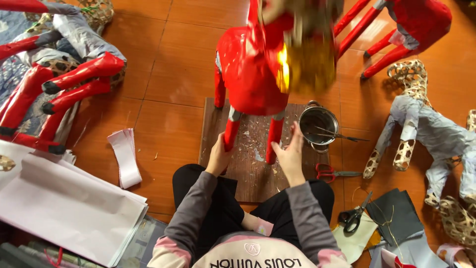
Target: Wrapping a deer-shaped frame with red and gold paper strips using scissors and adhesive
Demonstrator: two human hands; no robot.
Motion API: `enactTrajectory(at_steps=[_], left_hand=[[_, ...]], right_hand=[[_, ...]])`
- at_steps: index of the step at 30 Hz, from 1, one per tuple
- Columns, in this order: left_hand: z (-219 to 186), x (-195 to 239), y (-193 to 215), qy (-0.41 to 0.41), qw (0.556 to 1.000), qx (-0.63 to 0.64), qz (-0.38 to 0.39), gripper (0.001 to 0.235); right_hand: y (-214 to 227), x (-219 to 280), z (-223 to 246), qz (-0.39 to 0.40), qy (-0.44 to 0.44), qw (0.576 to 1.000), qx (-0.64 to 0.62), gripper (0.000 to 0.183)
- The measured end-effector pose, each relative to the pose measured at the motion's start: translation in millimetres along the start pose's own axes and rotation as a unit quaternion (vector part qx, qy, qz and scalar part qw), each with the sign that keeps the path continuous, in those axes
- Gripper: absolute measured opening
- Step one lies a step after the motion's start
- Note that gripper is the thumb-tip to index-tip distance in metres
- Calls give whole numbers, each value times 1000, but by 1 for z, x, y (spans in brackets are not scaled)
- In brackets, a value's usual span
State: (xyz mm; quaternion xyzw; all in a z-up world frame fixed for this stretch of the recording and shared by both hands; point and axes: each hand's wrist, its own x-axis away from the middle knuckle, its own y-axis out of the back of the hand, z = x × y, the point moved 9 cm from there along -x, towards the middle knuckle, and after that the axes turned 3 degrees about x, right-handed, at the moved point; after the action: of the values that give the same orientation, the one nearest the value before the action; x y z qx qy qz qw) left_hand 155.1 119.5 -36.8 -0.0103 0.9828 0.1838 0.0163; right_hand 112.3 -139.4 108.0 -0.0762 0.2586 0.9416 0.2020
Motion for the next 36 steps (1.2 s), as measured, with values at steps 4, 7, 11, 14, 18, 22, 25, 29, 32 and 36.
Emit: enactTrajectory(at_steps=[4, 7, 11, 14, 18, 22, 25, 29, 32, 36], left_hand=[[29, 5, -10, -21, 996, -83, 21, 62], [27, -12, -6, -29, 993, -116, 6, 61], [13, -63, -11, -69, 993, -95, 2, 61], [26, -88, -23, -46, 993, -107, 32, 56], [25, -103, -27, -39, 989, -137, 30, 51], [20, -110, -31, -39, 986, -156, 42, 52], [28, -107, -39, -36, 985, -159, 56, 59], [-15, -86, -11, -41, 986, -139, 82, 95], [1, -63, 51, -42, 995, -81, 33, 87], [153, -3, 177, 59, 983, -115, -131, 47]], right_hand=[[-53, -7, -83, 156, -96, 981, -63, 79], [-67, -15, -88, 173, -131, 976, 1, 53], [-61, -45, -55, 138, -130, 981, 50, 45], [-71, -65, -104, 147, -150, 974, 90, 49], [-83, -77, -127, 132, -138, 977, 98, 51], [-82, -84, -130, 141, -128, 977, 97, 51], [-84, -78, -131, 163, -130, 973, 102, 54], [-73, -71, -104, 182, -132, 967, 119, 72], [-52, -40, -48, 219, -152, 961, 79, 84], [-39, 21, -210, 292, -154, 932, 150, 72]])
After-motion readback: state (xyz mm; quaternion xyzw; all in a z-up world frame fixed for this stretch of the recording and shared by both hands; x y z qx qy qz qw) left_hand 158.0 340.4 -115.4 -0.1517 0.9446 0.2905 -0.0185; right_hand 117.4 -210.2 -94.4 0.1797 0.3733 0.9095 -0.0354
